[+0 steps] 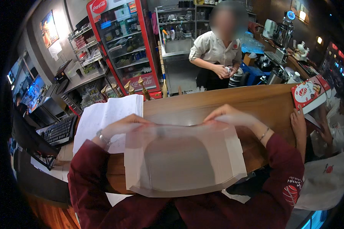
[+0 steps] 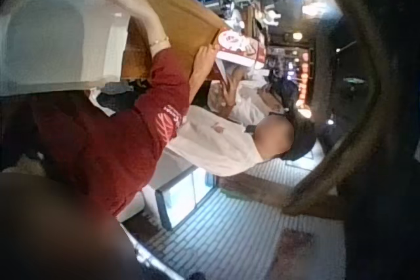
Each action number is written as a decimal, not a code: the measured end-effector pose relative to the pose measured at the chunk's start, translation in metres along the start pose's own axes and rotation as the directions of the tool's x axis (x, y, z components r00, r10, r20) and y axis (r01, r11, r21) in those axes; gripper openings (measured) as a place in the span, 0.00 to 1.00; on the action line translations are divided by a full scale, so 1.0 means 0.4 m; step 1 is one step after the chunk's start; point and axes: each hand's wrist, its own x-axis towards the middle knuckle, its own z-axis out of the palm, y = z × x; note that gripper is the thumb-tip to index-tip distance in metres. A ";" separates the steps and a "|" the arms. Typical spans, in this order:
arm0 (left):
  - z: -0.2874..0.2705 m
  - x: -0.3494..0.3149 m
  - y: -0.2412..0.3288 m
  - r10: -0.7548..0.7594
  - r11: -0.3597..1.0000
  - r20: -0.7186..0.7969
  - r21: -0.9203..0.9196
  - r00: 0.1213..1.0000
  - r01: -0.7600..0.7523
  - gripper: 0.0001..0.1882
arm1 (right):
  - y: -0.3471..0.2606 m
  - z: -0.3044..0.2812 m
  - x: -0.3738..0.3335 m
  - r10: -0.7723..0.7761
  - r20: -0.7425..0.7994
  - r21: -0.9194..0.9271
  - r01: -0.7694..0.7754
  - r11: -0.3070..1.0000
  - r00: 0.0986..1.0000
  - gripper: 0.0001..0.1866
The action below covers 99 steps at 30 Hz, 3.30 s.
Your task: The person folds flat cardboard into rectangular boxes at a restaurant counter, then closes and stacks them. They handle multiple boxes one at a time, folding flaps and tucking edges to form the final shape.
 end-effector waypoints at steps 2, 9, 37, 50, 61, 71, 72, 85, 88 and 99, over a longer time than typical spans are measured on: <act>-0.028 0.045 0.010 -0.154 0.982 -0.190 -0.139 0.970 0.129 0.23 | 0.018 -0.011 0.010 -0.057 -0.413 0.190 0.147 0.971 0.909 0.15; -0.080 0.304 0.016 -0.298 0.940 -0.305 -0.257 0.904 0.224 0.26 | 0.044 -0.140 0.037 0.061 -0.673 -0.292 -0.341 0.893 0.737 0.16; 0.079 0.249 0.074 -0.100 0.783 -0.239 -0.618 0.966 -0.072 0.10 | 0.090 -0.054 -0.174 0.443 -0.418 0.771 0.052 0.635 0.793 0.23; 0.038 0.306 0.080 -0.078 0.882 -0.237 -0.470 0.968 -0.043 0.11 | 0.128 -0.081 -0.228 0.322 -0.234 0.812 0.002 0.583 0.917 0.09; 0.043 0.296 0.110 -0.096 0.897 -0.378 -0.434 0.921 -0.085 0.16 | 0.041 -0.048 -0.183 0.217 -0.521 0.390 0.004 0.921 0.826 0.16; 0.109 0.219 0.063 0.363 0.924 -0.362 0.256 0.858 -0.283 0.08 | 0.031 0.002 -0.145 0.106 -0.784 0.254 0.161 0.954 0.612 0.18; 0.124 0.224 0.061 0.398 0.900 -0.368 0.334 0.840 -0.280 0.08 | 0.039 -0.011 -0.147 0.179 -0.753 0.320 0.115 0.940 0.633 0.17; 0.057 0.534 0.092 0.070 0.952 -0.414 -0.244 0.907 -0.185 0.06 | 0.214 -0.260 -0.125 0.056 -0.761 -0.125 -0.231 0.965 0.646 0.31; 0.075 0.610 0.134 0.270 0.943 -0.427 -0.064 0.863 -0.327 0.07 | 0.244 -0.309 -0.166 0.052 -0.808 -0.215 -0.376 0.901 0.586 0.35; 0.244 0.752 0.235 0.542 0.840 -0.500 0.329 0.675 -0.431 0.09 | 0.327 -0.358 -0.277 0.367 -0.805 -0.355 -0.875 0.329 0.465 0.25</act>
